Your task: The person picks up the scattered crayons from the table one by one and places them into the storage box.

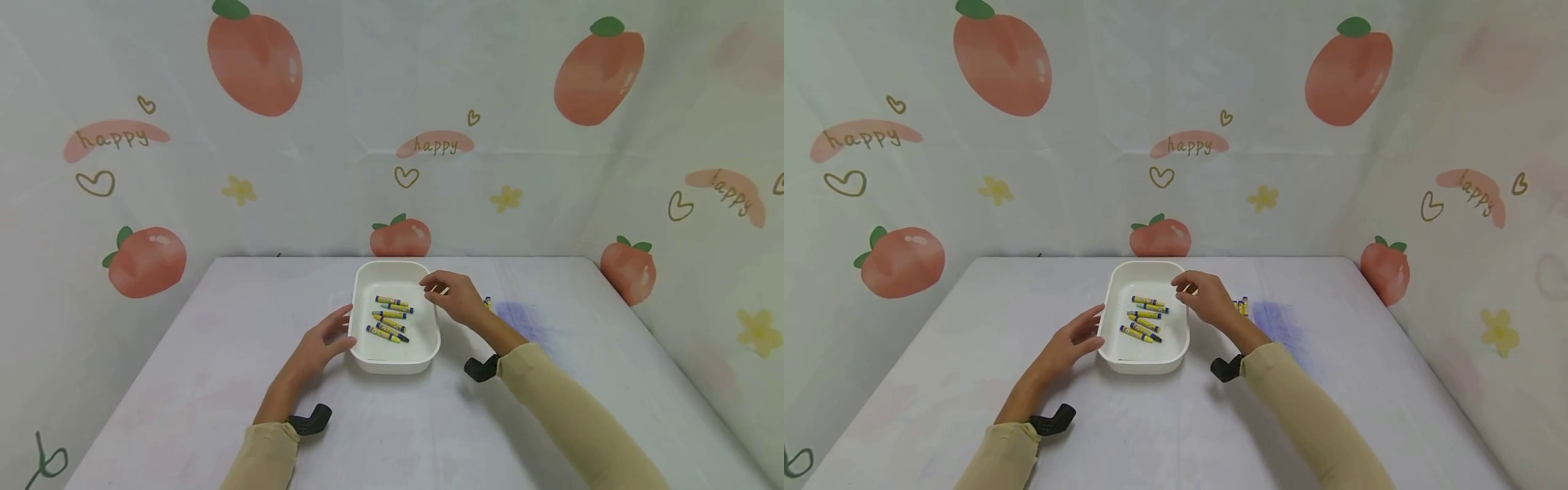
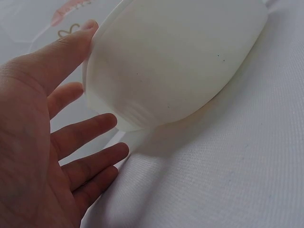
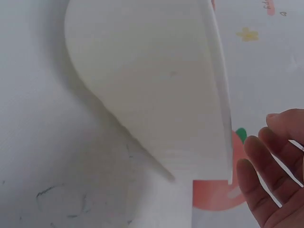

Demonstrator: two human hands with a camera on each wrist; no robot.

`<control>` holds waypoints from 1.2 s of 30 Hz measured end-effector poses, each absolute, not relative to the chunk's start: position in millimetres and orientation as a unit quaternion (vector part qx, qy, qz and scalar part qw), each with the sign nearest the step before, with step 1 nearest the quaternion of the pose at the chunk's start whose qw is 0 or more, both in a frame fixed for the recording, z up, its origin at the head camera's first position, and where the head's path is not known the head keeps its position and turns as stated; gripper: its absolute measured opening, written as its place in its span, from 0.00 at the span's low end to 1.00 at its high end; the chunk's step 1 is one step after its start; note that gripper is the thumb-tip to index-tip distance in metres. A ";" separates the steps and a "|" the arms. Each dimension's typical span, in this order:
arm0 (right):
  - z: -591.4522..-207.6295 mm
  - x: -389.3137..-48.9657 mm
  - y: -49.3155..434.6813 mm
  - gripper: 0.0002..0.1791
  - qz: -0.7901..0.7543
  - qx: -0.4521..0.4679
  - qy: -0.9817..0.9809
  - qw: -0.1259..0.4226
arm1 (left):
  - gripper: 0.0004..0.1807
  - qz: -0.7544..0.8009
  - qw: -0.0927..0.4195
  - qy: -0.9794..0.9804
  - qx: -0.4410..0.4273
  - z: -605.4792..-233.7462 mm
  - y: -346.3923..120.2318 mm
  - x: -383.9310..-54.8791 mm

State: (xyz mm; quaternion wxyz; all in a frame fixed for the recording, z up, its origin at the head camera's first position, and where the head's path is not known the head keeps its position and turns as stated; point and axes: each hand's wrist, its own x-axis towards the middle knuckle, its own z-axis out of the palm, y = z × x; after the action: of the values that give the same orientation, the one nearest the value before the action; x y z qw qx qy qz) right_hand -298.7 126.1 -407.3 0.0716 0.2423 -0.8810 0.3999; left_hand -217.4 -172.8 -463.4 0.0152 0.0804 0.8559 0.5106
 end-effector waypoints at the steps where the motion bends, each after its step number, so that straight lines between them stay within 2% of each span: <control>1: -408.2 -298.5 128.2 0.11 0.402 0.242 -0.880 0.074 | 0.36 0.511 0.016 0.856 0.079 -463.0 -172.6 -217.4; 22: -425.0 -299.3 168.4 0.13 0.382 0.249 -0.882 0.121 | 0.36 0.513 0.016 0.854 0.085 -462.7 -172.9 -217.8; 29: -430.0 -298.8 188.0 0.14 0.333 0.215 -0.913 0.094 | 0.37 0.509 0.016 0.856 0.087 -463.0 -172.2 -218.3; 36: -436.9 -302.3 198.8 0.13 0.305 0.219 -0.923 0.082 | 0.36 0.511 0.016 0.856 0.078 -462.5 -171.9 -216.4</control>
State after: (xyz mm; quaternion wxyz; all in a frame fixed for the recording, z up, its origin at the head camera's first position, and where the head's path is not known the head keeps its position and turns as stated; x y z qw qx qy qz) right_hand -302.3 198.8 -436.9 0.0822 0.2194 -0.9232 0.3047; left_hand -216.4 -171.9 -462.5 0.0156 0.0782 0.8556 0.5115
